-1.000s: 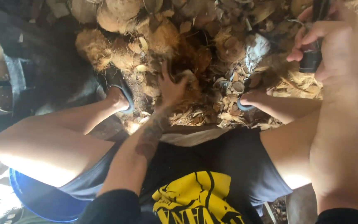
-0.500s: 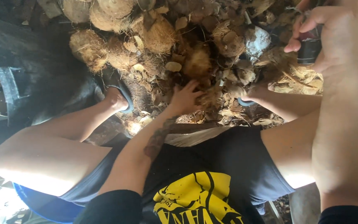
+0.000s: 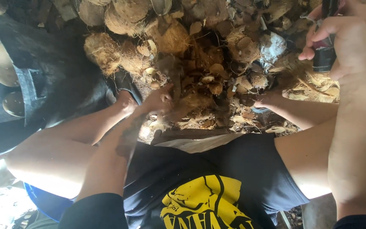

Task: The person sits on the ground surrounded by coconuts and uses a large knife to peel the fibrous husk off a coconut. They hold the coconut in their left hand and repeatedly strike and scrape the husk with the knife in their right hand, removing the outer layer to reveal the hard shell.

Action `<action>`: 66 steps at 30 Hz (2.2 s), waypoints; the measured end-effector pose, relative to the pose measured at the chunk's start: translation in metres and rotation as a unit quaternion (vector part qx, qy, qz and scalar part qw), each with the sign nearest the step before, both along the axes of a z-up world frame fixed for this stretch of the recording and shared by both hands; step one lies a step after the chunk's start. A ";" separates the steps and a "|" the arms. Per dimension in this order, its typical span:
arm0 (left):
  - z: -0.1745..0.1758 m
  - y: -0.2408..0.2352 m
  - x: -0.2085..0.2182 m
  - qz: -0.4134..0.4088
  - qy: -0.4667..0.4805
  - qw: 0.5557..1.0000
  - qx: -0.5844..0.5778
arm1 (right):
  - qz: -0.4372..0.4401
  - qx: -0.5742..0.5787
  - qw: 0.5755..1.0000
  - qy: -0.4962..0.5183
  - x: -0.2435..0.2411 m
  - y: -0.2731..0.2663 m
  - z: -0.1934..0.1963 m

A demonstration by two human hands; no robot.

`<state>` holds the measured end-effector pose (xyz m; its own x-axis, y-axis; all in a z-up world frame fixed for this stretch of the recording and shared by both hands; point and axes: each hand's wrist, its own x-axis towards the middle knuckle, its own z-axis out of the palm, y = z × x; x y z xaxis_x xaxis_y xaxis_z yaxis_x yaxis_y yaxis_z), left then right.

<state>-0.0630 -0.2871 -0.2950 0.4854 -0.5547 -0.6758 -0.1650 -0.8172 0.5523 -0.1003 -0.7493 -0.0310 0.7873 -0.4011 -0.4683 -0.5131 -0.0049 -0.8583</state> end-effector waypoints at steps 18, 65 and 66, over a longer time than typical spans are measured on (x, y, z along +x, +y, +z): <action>0.066 -0.143 0.125 0.444 -0.048 0.894 0.032 | -0.041 0.011 0.997 0.061 -0.008 0.001 0.014; 0.162 -0.049 -0.013 0.605 0.269 0.605 -0.442 | 0.098 0.089 0.951 -0.280 -0.088 0.219 -0.039; 0.158 -0.045 -0.012 0.607 0.271 0.602 -0.442 | 0.100 0.089 0.952 -0.277 -0.096 0.218 -0.018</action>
